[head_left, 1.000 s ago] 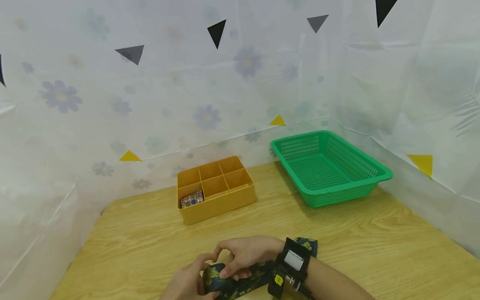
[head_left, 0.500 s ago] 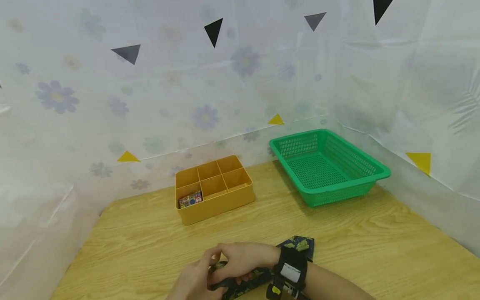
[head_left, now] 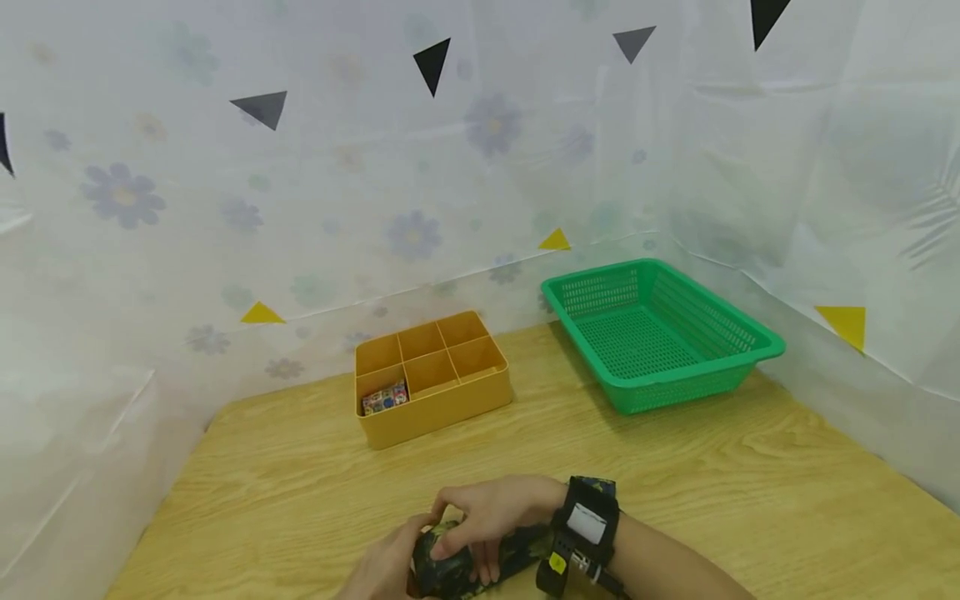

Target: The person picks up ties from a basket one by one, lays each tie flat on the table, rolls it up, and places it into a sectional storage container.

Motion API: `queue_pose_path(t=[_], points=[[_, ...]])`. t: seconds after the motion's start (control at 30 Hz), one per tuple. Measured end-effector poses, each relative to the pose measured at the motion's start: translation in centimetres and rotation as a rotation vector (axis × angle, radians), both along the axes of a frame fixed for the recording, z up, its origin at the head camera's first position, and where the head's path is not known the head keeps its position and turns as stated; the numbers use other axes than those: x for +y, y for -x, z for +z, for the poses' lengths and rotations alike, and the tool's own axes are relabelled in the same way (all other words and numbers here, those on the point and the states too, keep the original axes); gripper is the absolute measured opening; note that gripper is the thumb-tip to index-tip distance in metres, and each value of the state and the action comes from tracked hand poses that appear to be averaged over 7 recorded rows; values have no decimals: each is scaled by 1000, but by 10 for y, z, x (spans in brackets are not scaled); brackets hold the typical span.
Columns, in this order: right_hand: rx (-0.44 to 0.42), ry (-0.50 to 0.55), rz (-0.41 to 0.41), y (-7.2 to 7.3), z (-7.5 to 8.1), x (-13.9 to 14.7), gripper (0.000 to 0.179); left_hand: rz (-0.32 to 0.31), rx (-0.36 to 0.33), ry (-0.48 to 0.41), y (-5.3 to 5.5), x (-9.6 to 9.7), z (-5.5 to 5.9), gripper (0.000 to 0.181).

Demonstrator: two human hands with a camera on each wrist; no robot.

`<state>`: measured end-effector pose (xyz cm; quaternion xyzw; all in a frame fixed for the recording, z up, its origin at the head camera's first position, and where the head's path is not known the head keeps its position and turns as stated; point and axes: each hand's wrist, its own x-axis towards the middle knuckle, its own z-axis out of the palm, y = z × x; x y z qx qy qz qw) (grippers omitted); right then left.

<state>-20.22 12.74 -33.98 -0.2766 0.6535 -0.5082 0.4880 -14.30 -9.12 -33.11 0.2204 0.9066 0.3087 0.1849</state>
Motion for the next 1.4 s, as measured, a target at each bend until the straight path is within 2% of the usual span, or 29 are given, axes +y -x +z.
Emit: queue_pose_path(t=[0.1, 0.23, 0.4, 0.5, 0.73, 0.87, 1.0, 1.17, 1.27, 1.4], points=[[-28, -6, 8, 2, 1, 2, 31, -5, 41, 32, 1, 1, -1, 77], [-8, -22, -3, 4, 1, 2, 31, -17, 104, 52, 2, 0, -2, 74], [82, -36, -32, 5, -1, 5, 29, -29, 96, -21, -1, -6, 2, 70], [103, -42, -36, 7, -1, 6, 30, -43, 102, -52, -2, -9, 7, 72], [-1, 38, 20, 9, 2, 7, 32, -31, 116, -4, -4, -6, 14, 72], [-23, 44, 23, 5, 6, 5, 30, -43, 164, 48, -4, -3, 15, 71], [56, 12, -11, -2, 8, 0, 34, -96, 256, 86, -3, 1, 14, 71], [211, -29, -68, -10, 8, -5, 38, -108, 291, 85, -3, 6, 14, 75], [214, -27, -80, -11, 8, -6, 33, -103, 293, 62, -3, 7, 11, 77], [143, -20, -75, -9, 7, -5, 29, -108, 264, 65, 1, 3, 0, 77]])
